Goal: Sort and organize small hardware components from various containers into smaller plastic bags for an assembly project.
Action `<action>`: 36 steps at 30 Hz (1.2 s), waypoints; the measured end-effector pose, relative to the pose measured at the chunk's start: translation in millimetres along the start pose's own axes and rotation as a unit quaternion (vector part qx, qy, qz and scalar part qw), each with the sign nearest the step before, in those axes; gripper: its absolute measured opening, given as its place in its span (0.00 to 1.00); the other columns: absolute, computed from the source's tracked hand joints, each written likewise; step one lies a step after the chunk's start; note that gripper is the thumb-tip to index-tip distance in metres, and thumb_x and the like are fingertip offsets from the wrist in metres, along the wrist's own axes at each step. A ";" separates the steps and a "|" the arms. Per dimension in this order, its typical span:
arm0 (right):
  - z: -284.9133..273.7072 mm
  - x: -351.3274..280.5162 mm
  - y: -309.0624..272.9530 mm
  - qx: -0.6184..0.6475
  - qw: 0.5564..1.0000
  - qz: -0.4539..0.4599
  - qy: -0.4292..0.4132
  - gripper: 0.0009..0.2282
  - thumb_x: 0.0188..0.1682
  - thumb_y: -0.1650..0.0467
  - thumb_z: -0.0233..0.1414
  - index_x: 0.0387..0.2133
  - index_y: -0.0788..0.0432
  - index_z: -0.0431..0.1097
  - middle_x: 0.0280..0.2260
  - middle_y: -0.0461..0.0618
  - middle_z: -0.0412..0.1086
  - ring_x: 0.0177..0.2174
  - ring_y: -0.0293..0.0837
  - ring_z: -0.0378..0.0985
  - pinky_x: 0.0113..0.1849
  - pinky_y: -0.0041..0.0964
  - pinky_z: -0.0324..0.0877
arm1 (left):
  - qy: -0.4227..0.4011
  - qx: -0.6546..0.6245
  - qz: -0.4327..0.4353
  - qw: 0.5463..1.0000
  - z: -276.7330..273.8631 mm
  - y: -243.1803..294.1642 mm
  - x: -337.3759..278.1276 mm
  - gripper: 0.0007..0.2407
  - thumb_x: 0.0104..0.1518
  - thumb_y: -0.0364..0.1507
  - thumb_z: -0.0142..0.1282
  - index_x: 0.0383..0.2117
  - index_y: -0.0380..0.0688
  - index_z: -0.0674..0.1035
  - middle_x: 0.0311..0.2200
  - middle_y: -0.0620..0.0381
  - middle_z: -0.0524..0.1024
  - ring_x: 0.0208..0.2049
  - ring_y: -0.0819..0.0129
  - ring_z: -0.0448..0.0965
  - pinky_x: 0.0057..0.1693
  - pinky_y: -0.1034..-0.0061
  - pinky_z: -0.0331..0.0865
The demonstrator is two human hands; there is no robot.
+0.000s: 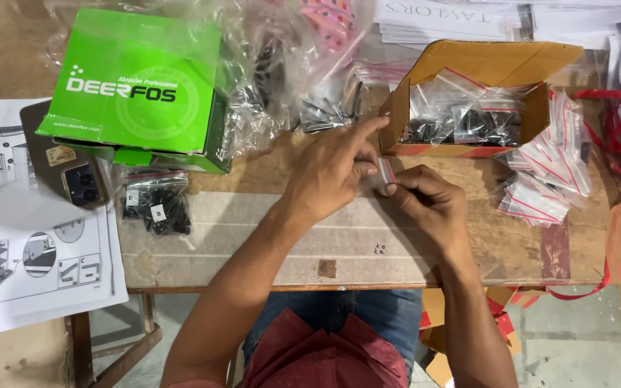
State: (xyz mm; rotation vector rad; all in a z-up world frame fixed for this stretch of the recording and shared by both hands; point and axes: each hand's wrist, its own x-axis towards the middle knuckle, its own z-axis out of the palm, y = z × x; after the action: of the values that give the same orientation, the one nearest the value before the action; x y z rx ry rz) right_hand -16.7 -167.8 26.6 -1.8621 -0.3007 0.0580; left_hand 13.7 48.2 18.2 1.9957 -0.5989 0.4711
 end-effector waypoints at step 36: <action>6.5 -5.0 7.1 0.169 0.982 0.036 0.073 0.03 0.51 0.80 0.59 0.35 0.66 0.73 0.37 0.48 0.74 0.37 0.36 0.76 0.43 0.29 0.73 | 0.069 -0.155 -0.145 0.975 38.0 24.3 -18.6 0.07 0.61 0.27 0.62 0.41 0.40 0.83 0.30 0.53 0.84 0.30 0.73 0.87 0.35 0.79 0.81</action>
State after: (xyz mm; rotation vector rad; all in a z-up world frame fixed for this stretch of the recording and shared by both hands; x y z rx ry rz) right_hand -21.5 -164.8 17.3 -1.5301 -0.1120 0.0195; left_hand -12.5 8.5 7.3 1.6987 -0.2678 0.3122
